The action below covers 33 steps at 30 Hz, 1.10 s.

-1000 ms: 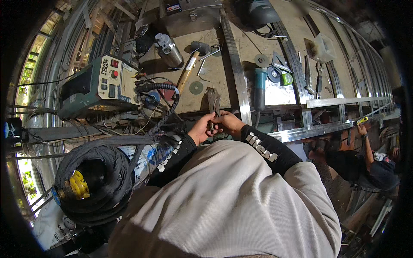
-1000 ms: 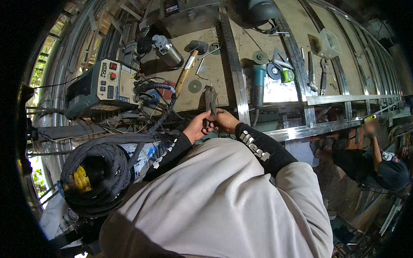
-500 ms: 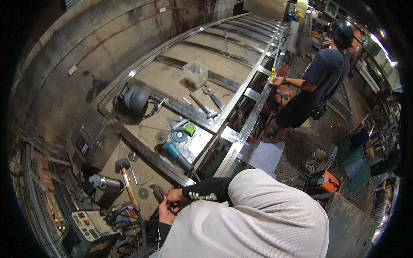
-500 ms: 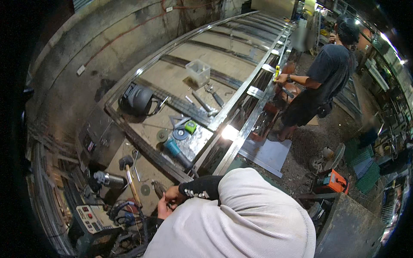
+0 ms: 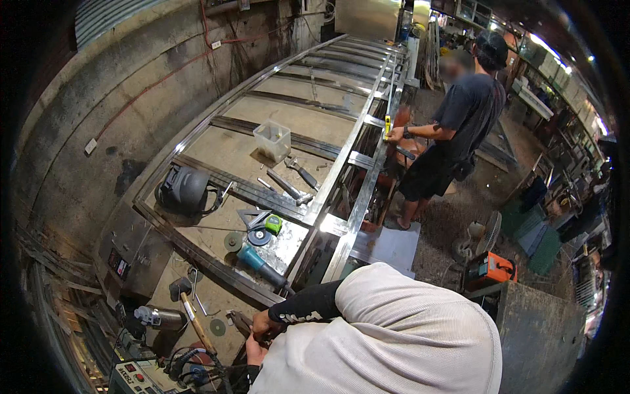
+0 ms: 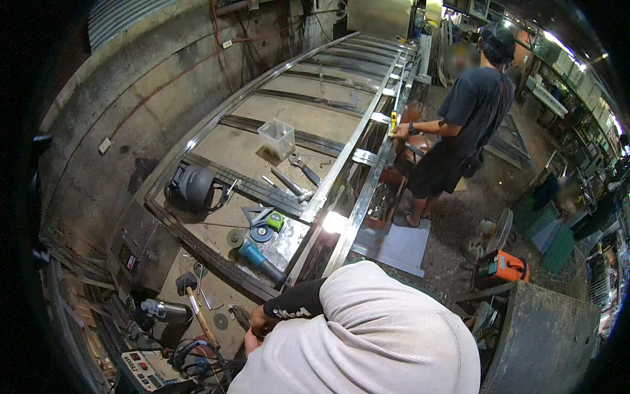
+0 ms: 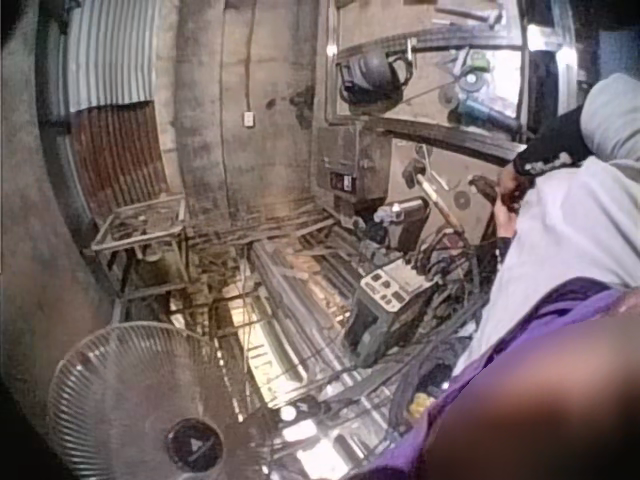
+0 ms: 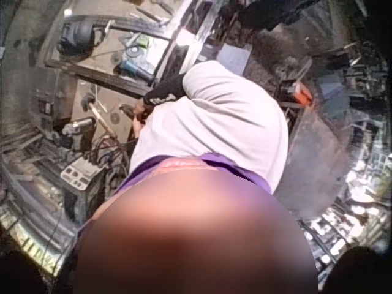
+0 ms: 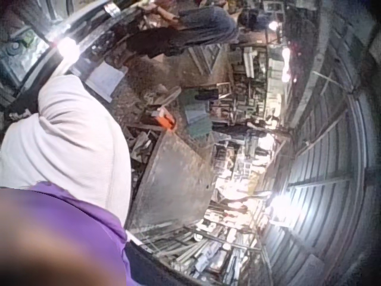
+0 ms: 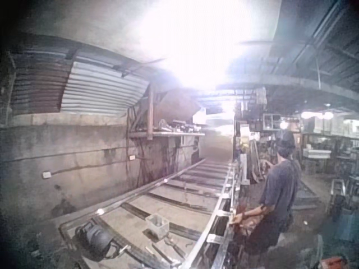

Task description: The person uses an angle grinder to smooth the edges of metal frame pieces on a workbench. They measure and mark the metal with a tape measure and marker, then reposition and grind different sections while a coworker measures nearby.

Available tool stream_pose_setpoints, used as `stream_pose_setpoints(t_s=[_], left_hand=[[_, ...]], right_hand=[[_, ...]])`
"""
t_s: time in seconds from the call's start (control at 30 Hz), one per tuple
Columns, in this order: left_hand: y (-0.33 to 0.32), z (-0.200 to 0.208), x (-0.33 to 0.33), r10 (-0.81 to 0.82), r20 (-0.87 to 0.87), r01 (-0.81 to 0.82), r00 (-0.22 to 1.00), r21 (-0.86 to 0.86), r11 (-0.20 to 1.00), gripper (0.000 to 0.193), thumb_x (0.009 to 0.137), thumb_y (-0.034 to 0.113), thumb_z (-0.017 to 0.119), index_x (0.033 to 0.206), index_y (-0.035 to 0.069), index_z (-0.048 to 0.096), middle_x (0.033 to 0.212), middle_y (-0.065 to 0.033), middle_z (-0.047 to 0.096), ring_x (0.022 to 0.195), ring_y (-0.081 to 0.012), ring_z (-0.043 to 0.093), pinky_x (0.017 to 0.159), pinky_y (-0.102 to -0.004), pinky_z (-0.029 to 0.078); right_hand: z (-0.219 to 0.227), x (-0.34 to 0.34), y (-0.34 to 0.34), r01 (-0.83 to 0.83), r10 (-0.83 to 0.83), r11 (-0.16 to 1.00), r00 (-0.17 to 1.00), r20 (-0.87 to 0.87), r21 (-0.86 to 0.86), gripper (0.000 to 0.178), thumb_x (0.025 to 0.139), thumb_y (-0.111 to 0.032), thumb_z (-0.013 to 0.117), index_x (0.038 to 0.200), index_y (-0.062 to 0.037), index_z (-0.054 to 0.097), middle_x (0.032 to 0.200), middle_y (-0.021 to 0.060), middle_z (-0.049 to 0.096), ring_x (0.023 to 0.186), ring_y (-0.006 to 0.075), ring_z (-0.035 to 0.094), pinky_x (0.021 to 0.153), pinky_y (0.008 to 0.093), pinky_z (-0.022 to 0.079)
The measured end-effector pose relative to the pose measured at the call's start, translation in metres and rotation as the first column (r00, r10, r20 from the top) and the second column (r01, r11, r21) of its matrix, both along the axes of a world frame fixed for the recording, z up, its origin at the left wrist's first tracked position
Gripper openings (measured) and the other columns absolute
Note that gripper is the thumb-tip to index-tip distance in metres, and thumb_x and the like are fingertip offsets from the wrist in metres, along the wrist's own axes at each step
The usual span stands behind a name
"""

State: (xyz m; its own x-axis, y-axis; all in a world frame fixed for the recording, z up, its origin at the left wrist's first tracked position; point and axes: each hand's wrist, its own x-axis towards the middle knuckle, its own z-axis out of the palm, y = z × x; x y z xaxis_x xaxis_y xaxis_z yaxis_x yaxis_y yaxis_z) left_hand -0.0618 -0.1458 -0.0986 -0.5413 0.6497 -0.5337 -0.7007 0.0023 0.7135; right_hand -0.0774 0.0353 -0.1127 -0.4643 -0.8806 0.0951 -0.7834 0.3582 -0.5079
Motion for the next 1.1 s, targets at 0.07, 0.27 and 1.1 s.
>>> stream_pose_setpoints(t_s=[0.07,0.27,1.1], left_hand=[[0.000,0.003,-0.001,-0.098,0.030,0.096,0.995,0.073,0.993,0.050,0.110,0.045,0.045,0.133,0.003,0.060,0.122,-0.0135,0.068,0.108,-0.0302,0.066,0.089,-0.0460,0.056],[0.010,-0.010,0.004,0.008,0.068,-0.012,0.998,0.059,0.998,0.050,0.110,0.040,0.045,0.131,-0.002,0.062,0.127,-0.0155,0.069,0.115,-0.0308,0.067,0.101,-0.0451,0.053],[-0.023,0.006,-0.013,0.228,0.459,-0.199,0.859,-0.112,0.974,0.048,0.103,0.050,0.059,0.070,0.018,0.046,0.052,0.0062,0.034,0.042,-0.0085,0.033,0.041,-0.0264,0.027]], right_hand=[[-0.009,0.001,0.002,-0.035,0.044,0.982,0.998,0.048,-0.184,0.016,0.079,-0.028,0.078,0.089,-0.0160,0.076,0.086,0.0069,0.073,0.079,0.0295,0.068,0.066,0.0428,0.052],[-0.016,0.012,-0.008,0.309,-0.316,0.932,0.949,0.008,0.192,0.014,0.082,-0.027,0.078,0.088,-0.0152,0.080,0.082,0.0082,0.075,0.067,0.0280,0.066,0.062,0.0423,0.053],[0.010,-0.007,-0.008,0.749,-0.665,0.633,0.396,0.633,0.196,0.043,0.085,-0.039,0.076,0.095,0.0026,0.073,0.085,0.0186,0.074,0.078,0.0281,0.068,0.073,0.0450,0.052]])
